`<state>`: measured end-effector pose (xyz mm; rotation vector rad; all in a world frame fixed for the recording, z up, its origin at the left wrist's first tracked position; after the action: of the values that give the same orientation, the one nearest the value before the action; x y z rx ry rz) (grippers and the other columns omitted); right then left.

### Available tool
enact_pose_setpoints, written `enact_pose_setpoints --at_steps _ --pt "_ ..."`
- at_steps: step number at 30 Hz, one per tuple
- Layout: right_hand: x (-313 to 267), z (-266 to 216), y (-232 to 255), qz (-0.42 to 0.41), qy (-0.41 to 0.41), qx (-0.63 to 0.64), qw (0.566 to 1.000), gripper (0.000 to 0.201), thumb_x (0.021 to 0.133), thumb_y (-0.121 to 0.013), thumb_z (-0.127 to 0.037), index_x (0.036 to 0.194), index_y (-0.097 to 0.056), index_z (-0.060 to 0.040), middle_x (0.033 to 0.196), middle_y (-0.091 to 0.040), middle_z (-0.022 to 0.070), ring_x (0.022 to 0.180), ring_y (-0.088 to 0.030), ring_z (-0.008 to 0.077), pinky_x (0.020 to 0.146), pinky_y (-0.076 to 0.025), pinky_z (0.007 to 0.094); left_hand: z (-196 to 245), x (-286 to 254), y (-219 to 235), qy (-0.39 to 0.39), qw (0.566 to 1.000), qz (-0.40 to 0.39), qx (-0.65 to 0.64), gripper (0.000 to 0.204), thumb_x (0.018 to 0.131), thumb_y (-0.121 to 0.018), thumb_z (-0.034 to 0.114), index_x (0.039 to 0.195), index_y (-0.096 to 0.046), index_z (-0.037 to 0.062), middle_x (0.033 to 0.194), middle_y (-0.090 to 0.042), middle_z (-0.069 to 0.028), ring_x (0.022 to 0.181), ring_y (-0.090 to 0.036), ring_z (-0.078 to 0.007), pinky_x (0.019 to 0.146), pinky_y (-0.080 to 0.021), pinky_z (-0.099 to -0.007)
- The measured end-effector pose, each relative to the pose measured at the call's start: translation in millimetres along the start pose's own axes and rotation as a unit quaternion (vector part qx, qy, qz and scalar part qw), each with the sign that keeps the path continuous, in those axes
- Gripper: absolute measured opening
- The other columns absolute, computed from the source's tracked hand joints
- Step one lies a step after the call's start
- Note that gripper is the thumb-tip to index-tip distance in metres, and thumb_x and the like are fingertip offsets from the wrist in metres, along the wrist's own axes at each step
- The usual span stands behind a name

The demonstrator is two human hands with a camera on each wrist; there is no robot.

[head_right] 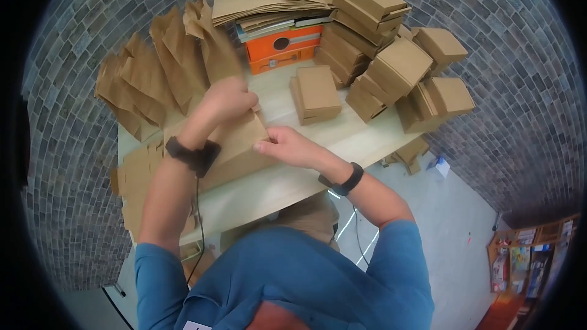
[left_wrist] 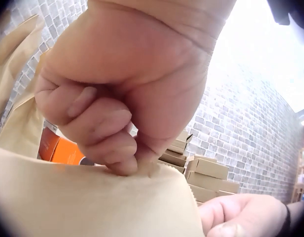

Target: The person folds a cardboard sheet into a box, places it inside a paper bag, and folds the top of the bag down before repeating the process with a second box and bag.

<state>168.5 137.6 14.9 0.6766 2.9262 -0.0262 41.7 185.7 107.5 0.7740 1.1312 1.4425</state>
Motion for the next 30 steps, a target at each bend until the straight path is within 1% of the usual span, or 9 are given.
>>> enact_pose_setpoints --at_steps 3,7,8,9,10,11,17,27,30 --pt "-13 1 15 0.025 -0.036 -0.036 0.998 0.03 0.101 -0.061 -0.032 0.113 -0.065 -0.0045 0.096 -0.065 -0.0014 0.088 -0.059 0.0084 0.08 -0.052 0.0286 -6 -13 2 -0.014 0.996 0.03 -0.087 0.035 0.079 -0.06 0.027 0.086 -0.074 -0.0037 0.085 -0.07 -0.0253 0.08 -0.068 -0.0401 0.077 -0.053 -0.0445" --pt "-36 -28 98 0.263 0.039 -0.232 0.935 0.045 0.097 -0.063 -0.04 0.122 -0.063 -0.0027 0.107 -0.066 0.0097 0.097 -0.066 0.0203 0.085 -0.053 0.0354 -20 -24 0 0.0 0.984 0.039 -0.171 0.035 0.079 -0.059 0.027 0.085 -0.073 -0.0047 0.082 -0.07 -0.024 0.078 -0.069 -0.0373 0.075 -0.053 -0.0433" --pt "-37 -32 102 0.265 0.037 -0.234 0.935 0.045 0.097 -0.063 -0.04 0.122 -0.063 -0.0027 0.107 -0.066 0.0097 0.097 -0.066 0.0203 0.085 -0.053 0.0354 -20 -26 2 0.002 0.981 0.037 -0.191 0.035 0.08 -0.059 0.027 0.084 -0.072 -0.0052 0.08 -0.07 -0.0232 0.077 -0.069 -0.0363 0.074 -0.053 -0.0432" --pt "-49 -50 114 0.352 0.005 -0.448 0.822 0.052 0.095 -0.063 -0.045 0.125 -0.061 -0.0026 0.115 -0.064 0.0146 0.099 -0.067 0.0275 0.086 -0.053 0.04 -20 -29 2 0.003 0.977 0.035 -0.211 0.035 0.08 -0.059 0.027 0.083 -0.072 -0.0057 0.079 -0.07 -0.0224 0.076 -0.069 -0.0353 0.073 -0.052 -0.043" --pt "-58 -71 117 0.414 -0.028 -0.632 0.654 0.059 0.092 -0.064 -0.05 0.128 -0.06 -0.0026 0.122 -0.061 0.0195 0.101 -0.068 0.0347 0.088 -0.053 0.0447 -19 -30 3 0.0 0.977 0.035 -0.212 0.035 0.08 -0.059 0.027 0.083 -0.072 -0.0057 0.079 -0.07 -0.0224 0.076 -0.069 -0.0353 0.073 -0.052 -0.043" --pt "-53 -62 130 0.41 -0.092 -0.582 0.696 0.066 0.084 -0.068 -0.057 0.123 -0.063 -0.0042 0.126 -0.055 0.0272 0.11 -0.063 0.0409 0.09 -0.051 0.0484 -18 -32 7 -0.002 0.977 0.051 -0.205 0.034 0.081 -0.057 0.027 0.082 -0.073 -0.0033 0.081 -0.07 -0.024 0.078 -0.068 -0.0379 0.075 -0.053 -0.0439" --pt "-26 -23 143 0.338 -0.233 -0.552 0.725 0.089 0.08 -0.067 -0.066 0.133 -0.05 0.0025 0.125 -0.055 0.0323 0.107 -0.066 0.0411 0.093 -0.052 0.0451 -8 -45 23 -0.028 0.98 0.12 -0.158 0.032 0.086 -0.054 0.025 0.079 -0.074 -0.0001 0.079 -0.069 -0.0241 0.078 -0.067 -0.0423 0.077 -0.053 -0.0477" --pt "-49 -19 160 0.39 -0.221 -0.487 0.749 0.076 0.072 -0.073 -0.042 0.13 -0.049 0.0017 0.128 -0.054 0.0306 0.115 -0.062 0.0426 0.097 -0.051 0.044 -6 -48 26 -0.06 0.973 0.138 -0.174 0.031 0.085 -0.053 0.022 0.075 -0.073 0.0002 0.079 -0.068 -0.0245 0.076 -0.066 -0.044 0.076 -0.052 -0.0505" --pt "-66 -42 155 0.372 -0.12 -0.421 0.818 0.072 0.069 -0.076 -0.035 0.126 -0.051 0.0005 0.126 -0.055 0.0261 0.114 -0.061 0.0404 0.097 -0.05 0.0417 -7 -46 24 -0.07 0.972 0.148 -0.171 0.03 0.082 -0.053 0.022 0.074 -0.071 -0.0001 0.078 -0.067 -0.0254 0.076 -0.065 -0.0444 0.075 -0.052 -0.0508"
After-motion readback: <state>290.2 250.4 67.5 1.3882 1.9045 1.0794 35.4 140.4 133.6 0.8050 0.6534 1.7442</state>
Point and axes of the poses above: each hand's wrist, its own x-axis towards the middle knuckle, its own y-axis out of the back of the hand, z = x × y, the point moved 10 cm from there along x, towards the middle knuckle
